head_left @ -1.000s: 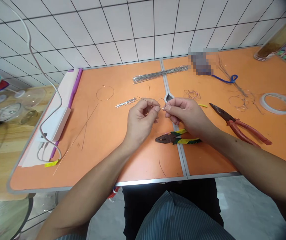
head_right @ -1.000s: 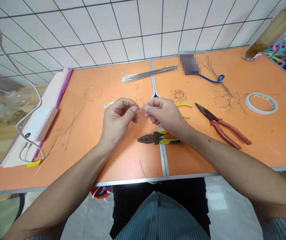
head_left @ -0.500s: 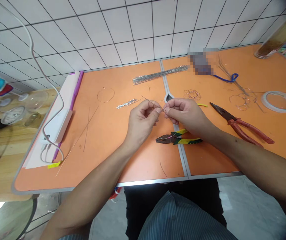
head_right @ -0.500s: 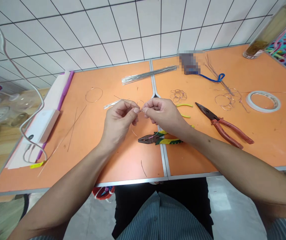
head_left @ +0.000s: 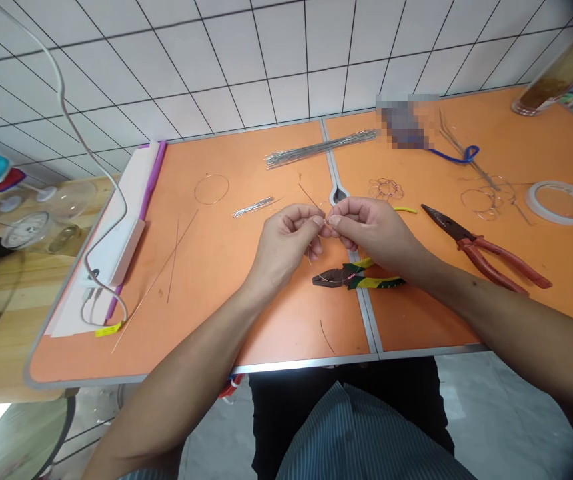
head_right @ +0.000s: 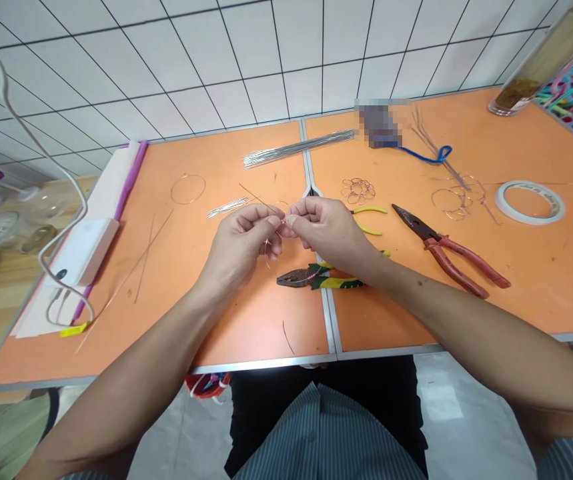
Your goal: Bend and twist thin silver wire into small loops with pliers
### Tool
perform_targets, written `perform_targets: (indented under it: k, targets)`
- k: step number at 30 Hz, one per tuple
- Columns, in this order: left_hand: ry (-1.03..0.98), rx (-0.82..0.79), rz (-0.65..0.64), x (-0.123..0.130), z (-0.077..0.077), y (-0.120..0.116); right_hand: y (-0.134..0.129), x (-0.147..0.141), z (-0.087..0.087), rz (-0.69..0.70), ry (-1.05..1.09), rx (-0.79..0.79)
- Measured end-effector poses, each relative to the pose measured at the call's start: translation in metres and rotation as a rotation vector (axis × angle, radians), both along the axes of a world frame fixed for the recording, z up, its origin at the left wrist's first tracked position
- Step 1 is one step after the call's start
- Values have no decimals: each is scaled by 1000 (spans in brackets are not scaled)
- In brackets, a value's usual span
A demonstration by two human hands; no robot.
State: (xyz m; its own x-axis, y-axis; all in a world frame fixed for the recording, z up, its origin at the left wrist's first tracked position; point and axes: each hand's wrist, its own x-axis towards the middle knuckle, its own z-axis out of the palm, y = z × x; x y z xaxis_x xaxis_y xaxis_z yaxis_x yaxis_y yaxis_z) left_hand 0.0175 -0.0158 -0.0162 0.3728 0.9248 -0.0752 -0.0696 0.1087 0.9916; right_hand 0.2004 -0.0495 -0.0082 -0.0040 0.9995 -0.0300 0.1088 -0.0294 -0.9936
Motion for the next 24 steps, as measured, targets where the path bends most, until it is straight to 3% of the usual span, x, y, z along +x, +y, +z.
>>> perform_targets:
  k: [15, 20, 24]
  targets:
    - [120, -6, 22, 1, 2, -3, -3, 0, -18, -48, -499, 405]
    - [87, -80, 44, 1, 1, 0, -1, 4, -22, -43, -509, 398]
    - [43, -131, 60, 0, 0, 3, 1, 8, -27, -88, -660, 655]
